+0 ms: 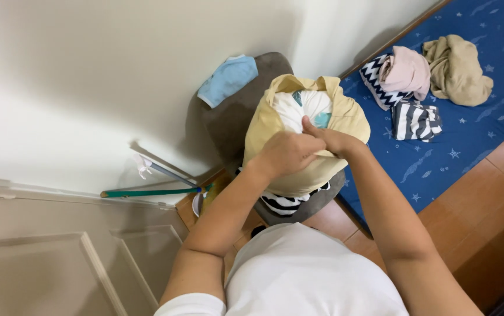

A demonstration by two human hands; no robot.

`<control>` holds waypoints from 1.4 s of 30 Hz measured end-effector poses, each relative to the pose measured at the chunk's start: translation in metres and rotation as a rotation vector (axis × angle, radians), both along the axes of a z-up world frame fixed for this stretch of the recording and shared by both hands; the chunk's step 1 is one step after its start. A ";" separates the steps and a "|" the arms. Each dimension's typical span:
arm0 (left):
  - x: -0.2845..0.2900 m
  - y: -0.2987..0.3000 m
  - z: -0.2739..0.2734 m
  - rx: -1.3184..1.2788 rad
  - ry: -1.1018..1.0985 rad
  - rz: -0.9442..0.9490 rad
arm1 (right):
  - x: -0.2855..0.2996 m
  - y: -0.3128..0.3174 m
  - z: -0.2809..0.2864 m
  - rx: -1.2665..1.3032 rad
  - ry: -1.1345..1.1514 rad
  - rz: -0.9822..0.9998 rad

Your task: The person stuffs a white pillow into a beige pillowcase while standing in a room. They repeatedly adjust the pillow and the case, pulling the fabric over the corners and smoothing the surface to ensure a snug fit.

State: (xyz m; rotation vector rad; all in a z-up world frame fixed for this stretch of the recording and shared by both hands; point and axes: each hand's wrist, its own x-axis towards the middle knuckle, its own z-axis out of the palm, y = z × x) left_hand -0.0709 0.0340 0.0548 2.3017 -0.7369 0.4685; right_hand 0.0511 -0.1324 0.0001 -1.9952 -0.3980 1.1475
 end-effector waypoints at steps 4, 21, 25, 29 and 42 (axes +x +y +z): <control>0.011 0.036 0.019 -0.018 0.020 0.071 | 0.006 -0.033 -0.025 0.005 -0.008 0.006; 0.072 0.040 -0.057 -0.344 0.260 0.642 | -0.072 -0.020 0.051 0.015 -0.663 -0.216; 0.075 0.031 -0.063 -0.570 0.026 0.404 | -0.074 0.006 0.011 0.104 -1.118 -0.101; 0.093 0.029 -0.113 -1.210 0.454 0.151 | -0.070 0.019 -0.014 0.069 -1.134 -0.136; 0.087 0.048 -0.044 -1.577 0.792 -0.165 | -0.023 -0.016 0.025 -0.029 -0.661 0.057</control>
